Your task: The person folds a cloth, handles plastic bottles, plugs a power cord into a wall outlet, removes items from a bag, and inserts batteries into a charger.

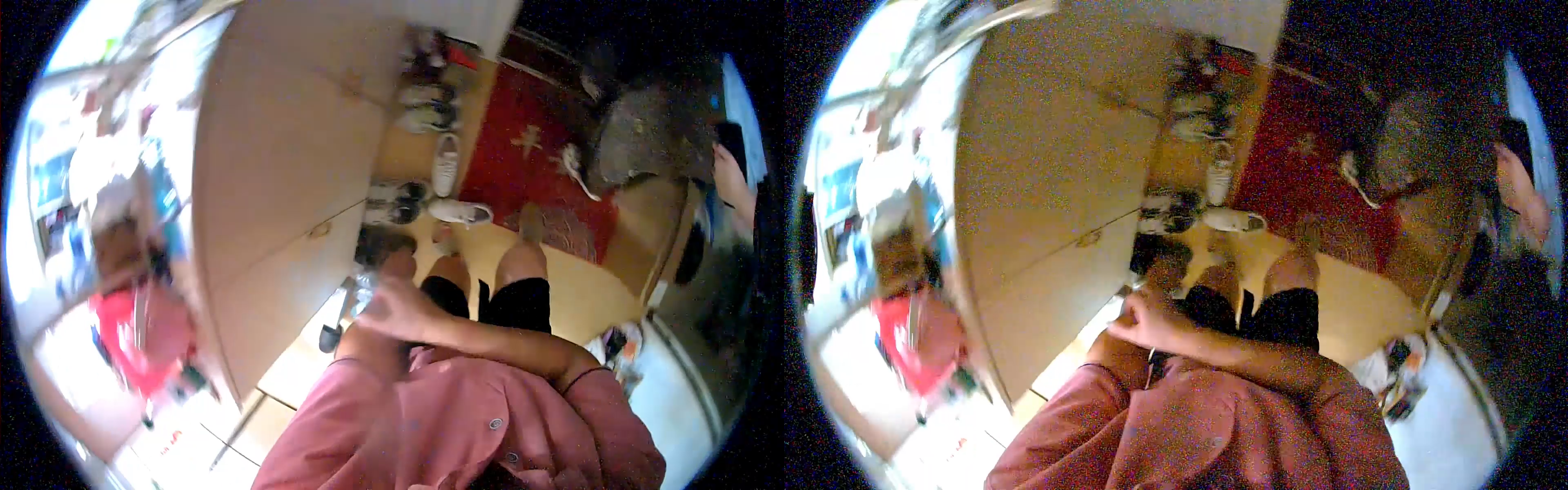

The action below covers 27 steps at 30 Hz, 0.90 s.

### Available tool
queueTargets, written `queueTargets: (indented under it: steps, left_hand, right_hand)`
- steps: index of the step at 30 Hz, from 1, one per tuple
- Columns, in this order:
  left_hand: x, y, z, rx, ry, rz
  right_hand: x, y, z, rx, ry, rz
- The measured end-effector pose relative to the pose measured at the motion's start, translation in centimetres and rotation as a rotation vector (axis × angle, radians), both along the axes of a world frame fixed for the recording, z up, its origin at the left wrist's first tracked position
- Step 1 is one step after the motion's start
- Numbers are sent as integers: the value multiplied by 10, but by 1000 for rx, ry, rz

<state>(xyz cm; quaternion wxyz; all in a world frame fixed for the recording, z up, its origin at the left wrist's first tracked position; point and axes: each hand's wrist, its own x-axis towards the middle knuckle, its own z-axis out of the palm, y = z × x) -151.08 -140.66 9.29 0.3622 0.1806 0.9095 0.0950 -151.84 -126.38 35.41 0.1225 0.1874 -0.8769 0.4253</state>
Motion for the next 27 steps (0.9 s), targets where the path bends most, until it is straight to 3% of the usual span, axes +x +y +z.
queueTargets:
  steps: [2, 4, 6, 8, 11, 14, 15, 17, 18, 20, 21, 24, 27]
  left_hand:
    - [16, -4, 38, -56, -31, 166]
    - [40, -7, 75, -74, -41, 339]
    - [73, -13, 103, -80, -40, 512]
    - [118, -20, 125, -74, -46, 677]
    - [205, -31, 162, -74, -76, 922]
    - [286, -27, 186, -40, -125, 1233]
    - [310, -31, 189, -36, -136, 1308]
    - [357, -37, 196, -56, -140, 1335]
    - [383, -44, 201, -108, -103, 1210]
    - [433, -58, 211, -227, -9, 962]
    - [452, -63, 213, -243, 0, 935]
    - [486, -77, 212, -200, -37, 1012]
    - [518, -97, 214, -150, -98, 1112]
  right_hand:
    - [15, -1, 33, -266, -623, 115]
    - [42, -5, 59, -292, -1009, 228]
    - [74, -9, 91, -404, -897, 497]
    - [99, -14, 138, -292, -943, 708]
    - [161, -34, 120, -158, -744, 626]
    - [230, -38, 100, -14, -970, 853]
    - [258, -40, 110, -153, -945, 909]
    - [298, -46, 167, -252, -938, 992]
    - [316, -51, 182, -291, -988, 1094]
    - [344, -67, 192, -227, -934, 1255]
    - [354, -77, 198, -6, -990, 1205]
    - [404, -115, 111, 46, -783, 1141]
    - [445, -146, 111, 276, -756, 1294]
